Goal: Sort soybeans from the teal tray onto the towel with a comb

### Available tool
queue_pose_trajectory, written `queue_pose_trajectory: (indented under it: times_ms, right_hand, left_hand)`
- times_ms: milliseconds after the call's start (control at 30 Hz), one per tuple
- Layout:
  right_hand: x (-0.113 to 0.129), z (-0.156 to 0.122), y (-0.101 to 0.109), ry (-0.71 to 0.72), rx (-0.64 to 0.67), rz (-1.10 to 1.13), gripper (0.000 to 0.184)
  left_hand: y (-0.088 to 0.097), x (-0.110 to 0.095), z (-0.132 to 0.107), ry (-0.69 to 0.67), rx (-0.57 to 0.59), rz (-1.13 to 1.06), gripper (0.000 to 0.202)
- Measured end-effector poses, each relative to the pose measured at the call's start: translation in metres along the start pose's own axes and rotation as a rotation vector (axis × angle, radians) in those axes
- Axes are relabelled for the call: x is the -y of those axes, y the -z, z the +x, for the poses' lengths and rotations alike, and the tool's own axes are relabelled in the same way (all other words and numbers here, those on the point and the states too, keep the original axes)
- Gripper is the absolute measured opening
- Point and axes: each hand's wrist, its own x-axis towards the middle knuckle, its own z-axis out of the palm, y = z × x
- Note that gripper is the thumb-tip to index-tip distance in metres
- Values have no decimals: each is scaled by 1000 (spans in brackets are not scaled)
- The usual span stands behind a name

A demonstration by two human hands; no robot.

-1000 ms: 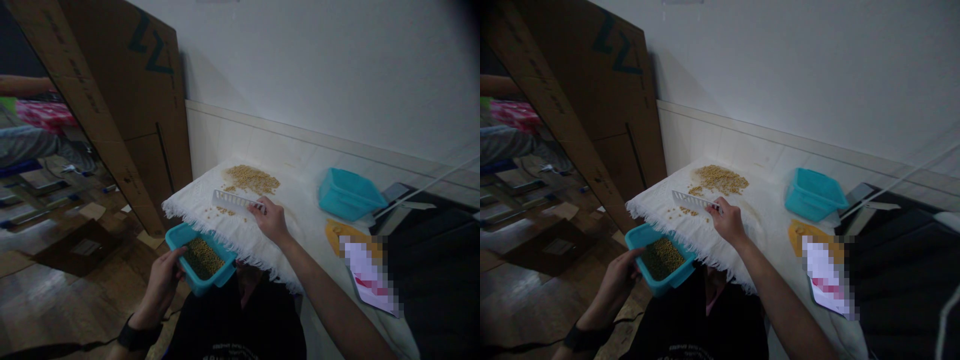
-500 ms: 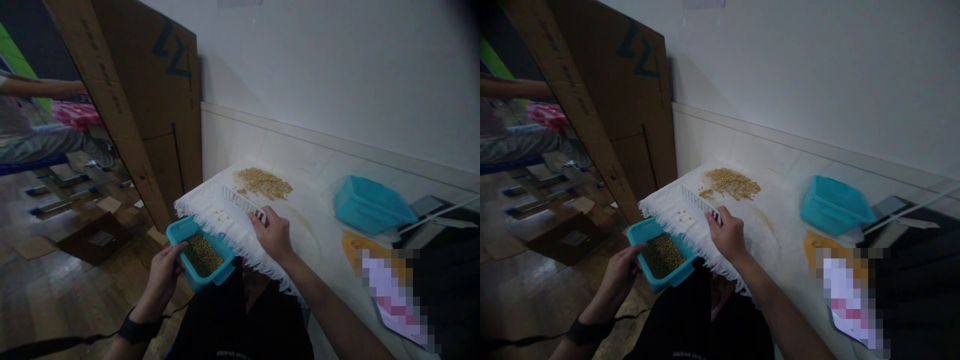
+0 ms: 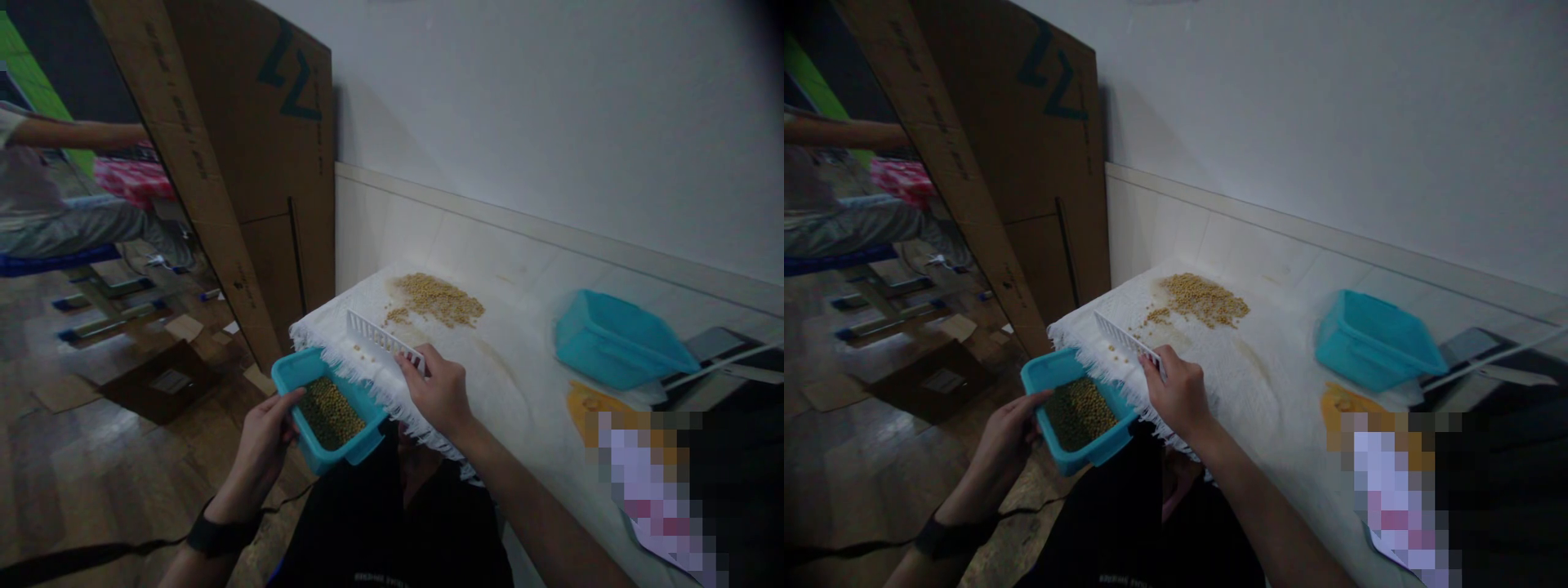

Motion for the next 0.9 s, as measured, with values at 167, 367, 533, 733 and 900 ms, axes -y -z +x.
queue_pose_trajectory:
  times_ms: [167, 367, 533, 733, 900]
  right_hand:
    - [9, -8, -1, 29, 10, 14, 24]
    - [15, -19, 25, -25, -15, 74, 21]
    - [-23, -36, 73, -238, -206, -95, 26]
    - [-52, -63, 96, -319, -215, -255, 36]
    - [-51, -60, 87, -215, -189, -260, 32]
  left_hand:
    - [-4, -1, -5, 13, 20, -14, 38]
    - [-7, 4, -10, 0, 36, -8, 37]
    - [-14, 16, -15, 34, 74, 27, 36]
    - [-29, 30, -29, 124, 136, 69, 36]
    - [-36, 35, -36, 128, 189, 116, 38]
